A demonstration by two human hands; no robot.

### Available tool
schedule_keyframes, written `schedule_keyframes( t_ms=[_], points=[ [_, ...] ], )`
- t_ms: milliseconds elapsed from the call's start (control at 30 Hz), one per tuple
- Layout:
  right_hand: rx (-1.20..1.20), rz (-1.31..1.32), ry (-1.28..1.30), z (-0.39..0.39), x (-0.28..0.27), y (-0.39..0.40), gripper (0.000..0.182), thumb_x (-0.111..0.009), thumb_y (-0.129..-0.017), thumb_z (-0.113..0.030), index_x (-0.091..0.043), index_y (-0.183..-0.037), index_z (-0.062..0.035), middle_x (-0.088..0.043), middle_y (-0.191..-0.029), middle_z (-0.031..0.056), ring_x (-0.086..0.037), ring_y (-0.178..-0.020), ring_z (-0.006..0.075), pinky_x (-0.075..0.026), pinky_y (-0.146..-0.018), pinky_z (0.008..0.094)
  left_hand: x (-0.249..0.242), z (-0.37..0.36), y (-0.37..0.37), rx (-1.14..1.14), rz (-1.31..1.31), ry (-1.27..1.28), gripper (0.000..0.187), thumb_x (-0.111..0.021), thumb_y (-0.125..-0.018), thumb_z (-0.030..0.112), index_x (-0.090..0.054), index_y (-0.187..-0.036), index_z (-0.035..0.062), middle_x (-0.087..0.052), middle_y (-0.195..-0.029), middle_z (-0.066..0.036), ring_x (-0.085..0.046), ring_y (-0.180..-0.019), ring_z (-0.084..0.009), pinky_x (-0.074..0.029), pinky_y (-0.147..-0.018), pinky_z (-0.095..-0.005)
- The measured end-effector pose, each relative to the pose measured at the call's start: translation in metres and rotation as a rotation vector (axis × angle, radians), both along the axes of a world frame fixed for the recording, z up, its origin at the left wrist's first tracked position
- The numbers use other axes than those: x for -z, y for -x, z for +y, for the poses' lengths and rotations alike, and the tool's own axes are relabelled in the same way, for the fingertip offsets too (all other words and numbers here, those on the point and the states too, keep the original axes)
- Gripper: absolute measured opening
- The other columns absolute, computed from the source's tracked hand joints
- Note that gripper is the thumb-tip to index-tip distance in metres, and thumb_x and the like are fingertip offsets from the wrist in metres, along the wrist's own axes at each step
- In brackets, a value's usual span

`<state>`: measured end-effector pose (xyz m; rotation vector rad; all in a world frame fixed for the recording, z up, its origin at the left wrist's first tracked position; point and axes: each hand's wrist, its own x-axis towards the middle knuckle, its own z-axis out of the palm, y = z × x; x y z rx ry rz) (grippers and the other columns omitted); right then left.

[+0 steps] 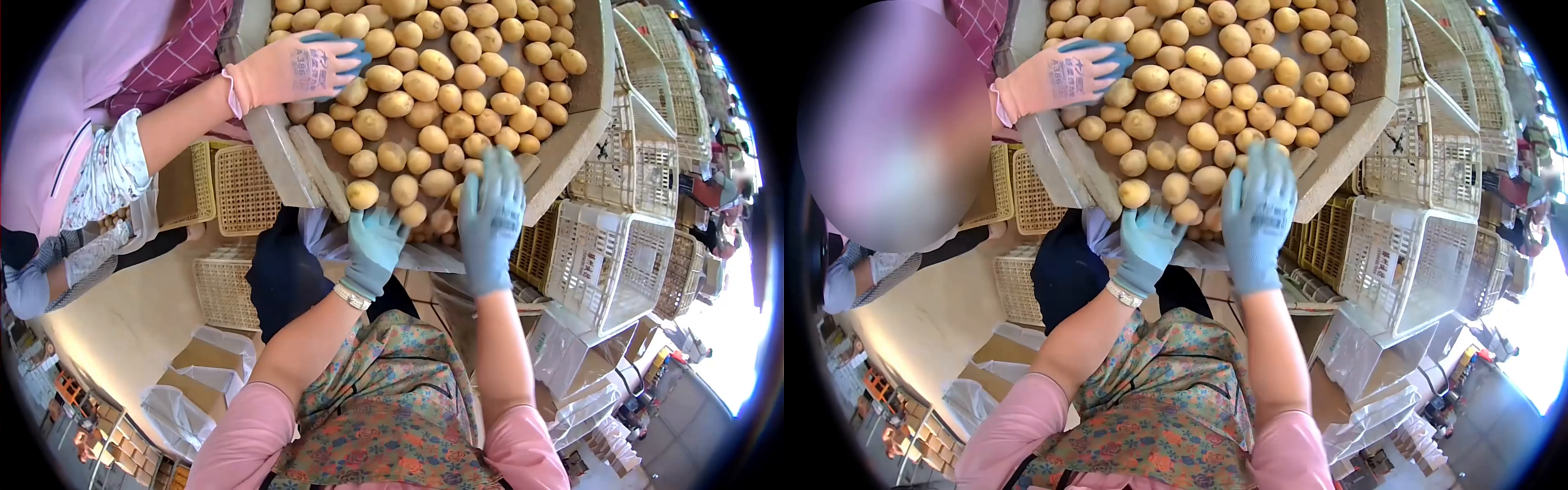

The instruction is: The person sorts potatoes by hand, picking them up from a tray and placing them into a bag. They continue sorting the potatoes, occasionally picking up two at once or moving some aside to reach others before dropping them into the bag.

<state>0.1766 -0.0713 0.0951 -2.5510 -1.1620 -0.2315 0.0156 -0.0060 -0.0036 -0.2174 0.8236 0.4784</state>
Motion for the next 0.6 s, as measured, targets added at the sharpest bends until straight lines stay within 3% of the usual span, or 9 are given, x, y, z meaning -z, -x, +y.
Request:
schedule_keyframes(
  t_ms=[67, 100, 133, 167, 200, 233, 367, 400, 600],
  points=[
    [0.277, -0.145, 0.150, 0.036, 0.019, 0.005, 0.065, -0.066, -0.096, -0.039, -0.053, -0.140, 0.0068, -0.055, -0.144, 0.0301, -0.053, -0.134, 0.0425, -0.037, -0.116, 0.0542, -0.008, 0.002, -0.002, 0.059, -0.152, -0.004, 0.064, -0.049, -0.100, 0.061, -0.052, -0.144, 0.0151, -0.054, -0.147, -0.008, -0.052, -0.135, -0.0310, -0.041, -0.115, -0.0510],
    [0.272, 0.421, 0.215, 0.068, 0.011, 0.003, 0.071, -0.067, -0.093, -0.046, -0.053, -0.142, 0.0025, -0.045, -0.153, 0.0319, -0.042, -0.142, 0.0493, -0.027, -0.120, 0.0640, 0.004, -0.001, 0.001, 0.064, -0.219, 0.010, 0.068, -0.047, -0.100, 0.063, -0.051, -0.147, 0.0142, -0.053, -0.150, -0.009, -0.050, -0.138, -0.0320, -0.042, -0.116, -0.0515],
    [0.178, 0.082, 0.093, 0.078, 0.041, 0.036, 0.074, -0.068, -0.090, -0.052, -0.053, -0.145, -0.0047, -0.037, -0.157, 0.0330, -0.026, -0.148, 0.0582, -0.017, -0.120, 0.0725, 0.002, -0.002, -0.001, 0.043, -0.226, -0.028, 0.070, -0.046, -0.101, 0.063, -0.047, -0.151, 0.0141, -0.050, -0.153, -0.009, -0.049, -0.139, -0.0329, -0.041, -0.117, -0.0522],
    [0.107, 0.193, 0.066, 0.096, 0.028, 0.057, 0.073, -0.068, -0.091, -0.051, -0.050, -0.149, -0.0107, -0.032, -0.160, 0.0302, -0.015, -0.148, 0.0653, -0.012, -0.120, 0.0753, -0.001, -0.005, -0.004, 0.022, -0.232, -0.066, 0.073, -0.044, -0.101, 0.063, -0.043, -0.156, 0.0140, -0.048, -0.156, -0.010, -0.048, -0.141, -0.0339, -0.040, -0.118, -0.0529],
    [-0.035, 0.158, 0.089, 0.097, 0.024, 0.074, 0.074, -0.068, -0.094, -0.048, -0.046, -0.153, -0.0098, -0.032, -0.164, 0.0219, -0.014, -0.148, 0.0662, -0.013, -0.120, 0.0748, -0.004, -0.007, -0.003, 0.155, 0.012, -0.480, 0.076, -0.041, -0.102, 0.063, -0.037, -0.161, 0.0135, -0.043, -0.161, -0.010, -0.045, -0.144, -0.0349, -0.037, -0.121, -0.0531],
    [-0.192, 0.246, 0.079, 0.084, 0.016, 0.085, 0.072, -0.066, -0.096, -0.044, -0.044, -0.156, -0.0123, -0.035, -0.166, 0.0117, -0.021, -0.151, 0.0583, -0.016, -0.122, 0.0719, 0.004, -0.018, -0.002, 0.026, -0.116, -0.259, 0.075, -0.039, -0.103, 0.061, -0.037, -0.160, 0.0130, -0.044, -0.160, -0.011, -0.044, -0.145, -0.0336, -0.035, -0.122, -0.0533],
    [-0.481, 0.271, 0.328, 0.013, 0.014, 0.047, 0.065, -0.069, -0.093, -0.038, -0.049, -0.153, -0.0227, -0.050, -0.157, 0.0060, -0.041, -0.149, 0.0309, -0.026, -0.123, 0.0589, 0.023, -0.010, 0.009, -0.174, -0.648, 0.139, 0.075, -0.037, -0.103, 0.061, -0.035, -0.161, 0.0136, -0.041, -0.162, -0.012, -0.040, -0.149, -0.0334, -0.031, -0.124, -0.0534],
    [-0.514, 0.166, 0.424, -0.002, -0.006, 0.032, 0.064, -0.068, -0.093, -0.035, -0.050, -0.152, -0.0204, -0.053, -0.153, 0.0062, -0.044, -0.147, 0.0303, -0.026, -0.125, 0.0566, -0.002, 0.001, 0.002, 0.061, -0.314, -0.007, 0.073, -0.039, -0.103, 0.060, -0.035, -0.161, 0.0160, -0.037, -0.164, -0.011, -0.033, -0.153, -0.0344, -0.027, -0.125, -0.0601],
    [-0.602, -0.038, 0.529, -0.063, -0.030, -0.002, 0.050, -0.067, -0.091, -0.022, -0.060, -0.137, -0.0040, -0.061, -0.142, 0.0129, -0.051, -0.141, 0.0306, -0.028, -0.128, 0.0445, -0.009, 0.002, -0.001, -0.008, -0.442, 0.047, 0.074, -0.043, -0.102, 0.061, -0.035, -0.161, 0.0178, -0.033, -0.167, -0.010, -0.026, -0.156, -0.0371, -0.021, -0.122, -0.0725]
  ],
)
